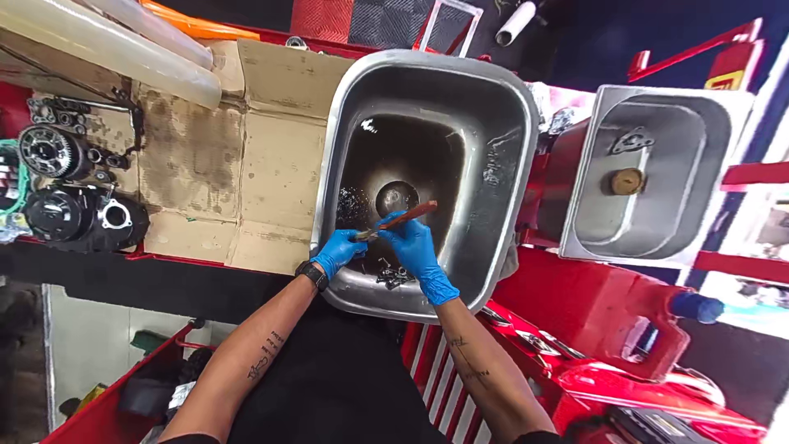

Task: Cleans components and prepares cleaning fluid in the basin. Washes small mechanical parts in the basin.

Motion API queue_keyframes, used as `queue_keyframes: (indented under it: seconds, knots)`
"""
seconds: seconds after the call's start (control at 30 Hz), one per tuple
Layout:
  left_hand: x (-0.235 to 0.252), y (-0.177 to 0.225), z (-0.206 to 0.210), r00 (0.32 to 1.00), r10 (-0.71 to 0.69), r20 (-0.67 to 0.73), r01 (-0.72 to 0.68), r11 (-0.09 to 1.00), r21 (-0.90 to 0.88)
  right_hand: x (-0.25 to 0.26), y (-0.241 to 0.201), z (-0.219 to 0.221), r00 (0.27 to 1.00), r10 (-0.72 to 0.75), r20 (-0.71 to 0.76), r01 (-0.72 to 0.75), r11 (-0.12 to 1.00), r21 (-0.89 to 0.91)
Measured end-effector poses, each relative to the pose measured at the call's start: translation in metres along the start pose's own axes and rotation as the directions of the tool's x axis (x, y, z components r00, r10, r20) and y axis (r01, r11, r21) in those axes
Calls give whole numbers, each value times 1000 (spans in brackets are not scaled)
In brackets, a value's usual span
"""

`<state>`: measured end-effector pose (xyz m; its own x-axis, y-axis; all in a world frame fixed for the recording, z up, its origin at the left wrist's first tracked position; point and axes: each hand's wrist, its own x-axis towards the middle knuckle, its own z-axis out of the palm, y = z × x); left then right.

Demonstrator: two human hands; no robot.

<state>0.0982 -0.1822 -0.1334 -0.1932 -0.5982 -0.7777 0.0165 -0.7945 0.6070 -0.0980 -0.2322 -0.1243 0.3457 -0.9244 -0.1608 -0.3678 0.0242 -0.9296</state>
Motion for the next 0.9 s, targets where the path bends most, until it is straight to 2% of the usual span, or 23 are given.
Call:
queue_keyframes:
  seconds: [0.07,0.1,0.17,0.23,0.27,0.3,0.37,0.4,0.47,0.5,0.57,0.63,0.7,0.8,0.87,0.9]
  knots:
    - [2,6,-4,1000,25,-19,-25,1000,-5,5,7,-9,997,22,-75,-26,999,-47]
    - [3,8,-4,999,36,-25,-36,999,-5,7,1,-11,995,33,-99,-33,999,2]
    - [-3,3,4,999,17,-46,-18,1000,-22,-9,-10,-1,999,-2,-51,8,993,117]
    - [1,9,4,998,14,-69,-17,999,-42,-4,-1,-4,997,-45,-67,47,999,25]
    - [0,9,3,997,7,-75,-12,998,-60,-4,2,-10,995,-21,-99,21,1000,-10]
    - [2,12,1,996,19,-82,-25,997,-71,1,-2,-14,993,-8,-118,12,1000,29]
    - [-4,5,6,994,26,-102,-35,996,-87,-12,-14,-7,999,-11,-43,19,985,173]
    - [-3,5,7,993,41,-106,-50,995,-82,-15,-13,-4,1000,-13,-20,16,985,171]
    - [-1,7,4,992,60,-113,-71,993,-93,-9,-6,-9,997,12,-72,-3,993,121]
    - [-1,8,3,991,70,-116,-81,992,-96,-6,-8,-12,994,36,-102,-19,986,163]
    - [-5,3,6,990,75,-122,-87,991,-99,-16,-11,-8,995,82,-56,-65,965,255]
    - [-2,4,5,990,90,-111,-99,992,-83,-15,-5,-13,990,118,-77,-99,971,220]
    - [1,6,4,991,101,-90,-109,991,-80,-7,-10,-18,989,87,-122,-54,967,250]
    - [-4,4,10,993,91,-69,-97,992,-85,-14,-8,-10,993,66,-95,-42,972,231]
    - [-5,8,5,998,46,-52,-52,992,-112,-8,-6,-16,990,56,-127,-34,984,173]
    - [-5,10,4,999,20,-49,-26,991,-132,-7,-11,-15,995,37,-96,-17,978,208]
